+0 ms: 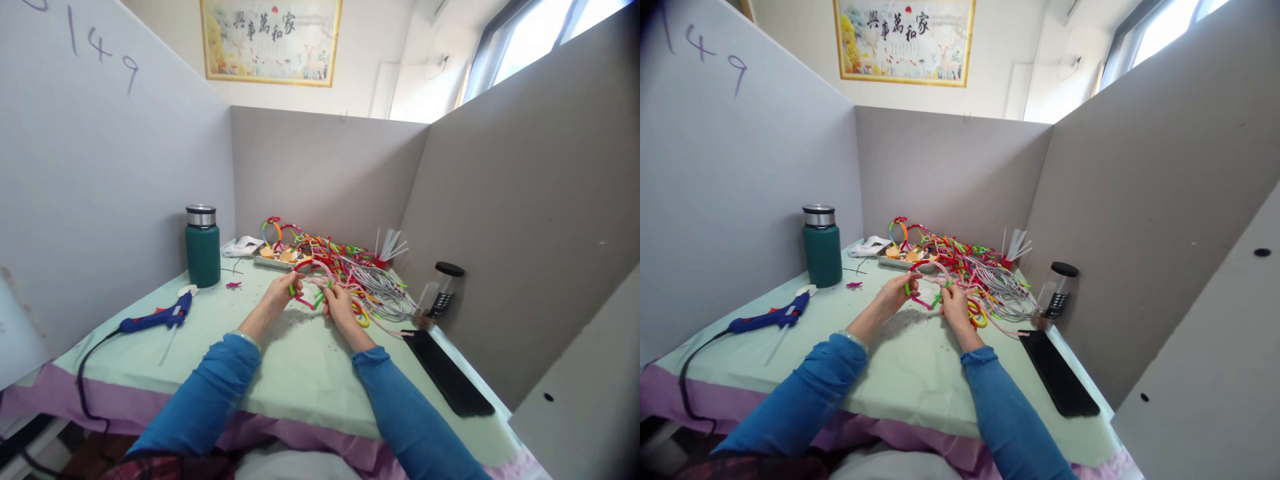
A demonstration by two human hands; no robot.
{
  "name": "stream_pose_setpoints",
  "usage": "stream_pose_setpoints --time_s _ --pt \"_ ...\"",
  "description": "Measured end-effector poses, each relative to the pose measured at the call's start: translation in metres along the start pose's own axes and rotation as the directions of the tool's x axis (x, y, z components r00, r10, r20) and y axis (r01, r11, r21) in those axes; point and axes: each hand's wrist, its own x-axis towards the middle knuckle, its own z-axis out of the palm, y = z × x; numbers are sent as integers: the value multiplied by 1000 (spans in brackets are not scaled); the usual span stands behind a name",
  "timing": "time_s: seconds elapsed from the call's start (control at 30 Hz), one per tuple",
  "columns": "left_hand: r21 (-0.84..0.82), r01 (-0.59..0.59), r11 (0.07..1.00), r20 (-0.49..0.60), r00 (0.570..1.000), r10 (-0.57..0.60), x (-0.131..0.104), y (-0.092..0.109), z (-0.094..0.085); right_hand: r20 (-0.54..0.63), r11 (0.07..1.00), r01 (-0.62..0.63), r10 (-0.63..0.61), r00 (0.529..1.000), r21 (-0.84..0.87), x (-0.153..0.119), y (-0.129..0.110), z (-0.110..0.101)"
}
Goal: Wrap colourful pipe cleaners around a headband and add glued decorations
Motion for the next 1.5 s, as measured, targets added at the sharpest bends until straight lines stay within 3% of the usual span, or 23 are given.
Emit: stream_pose_setpoints --time_s 0.17,0.3,0.5,0.7,0.87,1.07,1.3,1.5 --pt "-107 -95 990 -58 994 89 3 -3 -5 196 1000 -6 3 981 14 -8 -2 5" --pt "-150 -98 984 -77 993 87 1 1 -5 356 998 -62 68 932 -28 -16 -10 7" --pt "-89 -136 987 -87 988 129 0 1 -4 466 995 -103 86 880 11 -20 -13 9" --pt "-26 -174 984 -62 983 172 2 -2 -4 462 995 -95 75 884 21 -20 -12 11" --pt "19 -175 984 -93 980 176 4 -7 -3 376 991 -123 93 922 55 -18 -11 13" --pt "342 -24 939 -48 998 43 4 -19 -8 273 983 -148 113 955 112 -13 -6 12" --pt "338 -31 941 -63 997 55 4 -17 -8 215 977 -149 114 970 154 -11 -6 10" --pt "359 6 933 -72 997 21 1 -13 -6 252 976 -139 94 963 168 -11 -6 10"
